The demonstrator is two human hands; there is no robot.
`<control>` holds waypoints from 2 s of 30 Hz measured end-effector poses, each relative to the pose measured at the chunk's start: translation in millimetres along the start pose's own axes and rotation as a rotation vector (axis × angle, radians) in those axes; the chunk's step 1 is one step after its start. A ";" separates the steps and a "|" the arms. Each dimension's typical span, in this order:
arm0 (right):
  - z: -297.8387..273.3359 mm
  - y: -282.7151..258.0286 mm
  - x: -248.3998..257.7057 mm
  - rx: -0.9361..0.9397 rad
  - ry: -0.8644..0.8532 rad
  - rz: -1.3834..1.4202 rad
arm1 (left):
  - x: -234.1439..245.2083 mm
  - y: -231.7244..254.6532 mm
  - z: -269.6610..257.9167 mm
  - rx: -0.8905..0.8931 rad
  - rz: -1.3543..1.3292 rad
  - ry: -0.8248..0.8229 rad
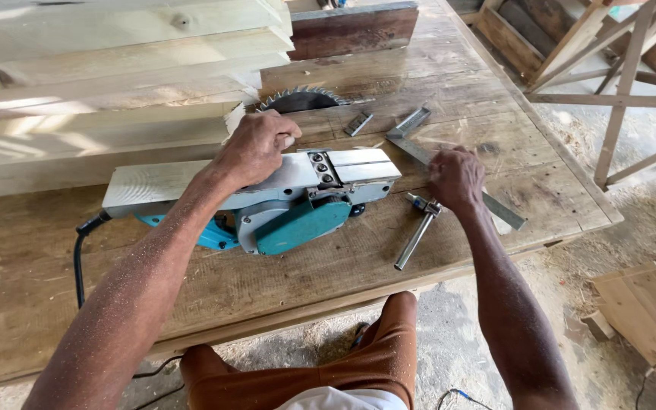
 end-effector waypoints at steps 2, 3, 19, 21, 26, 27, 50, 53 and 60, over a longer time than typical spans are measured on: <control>2.9 10.0 -6.2 -0.049 -0.022 0.061 | 7.2 -3.0 -4.9 0.023 -0.042 0.039; 7.6 11.5 -8.0 -0.079 -0.055 0.045 | 11.4 -4.4 -6.2 0.032 -0.063 0.061; 15.4 -72.2 77.0 0.010 -0.023 0.418 | 25.3 5.6 -5.5 0.058 -0.221 0.183; 13.6 -114.9 84.9 0.294 0.042 0.518 | 28.3 7.9 -6.0 0.039 -0.239 0.195; 16.8 -179.8 75.8 0.561 -0.027 0.684 | 33.1 8.6 -18.5 0.001 -0.444 0.125; 18.9 -186.6 70.5 0.550 -0.069 0.693 | 32.4 6.2 -21.3 0.017 -0.458 0.101; -7.6 -209.8 79.9 0.718 0.242 0.671 | 58.4 -26.0 -42.6 0.260 -0.344 0.151; -34.1 -185.7 79.2 0.560 0.219 0.793 | 58.8 -28.3 -45.3 0.212 -0.365 0.161; -92.3 -197.4 73.6 0.700 0.126 0.752 | 55.0 -27.8 -41.8 0.131 -0.418 0.169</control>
Point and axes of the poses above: each hand's wrist, its own z-axis towards the middle knuckle, its own x-axis out of the back of the hand, y = z × x, the point moved 7 cm from there along z, towards the middle knuckle, and after that the axes turned 3 degrees about z, right-handed, at the moved point
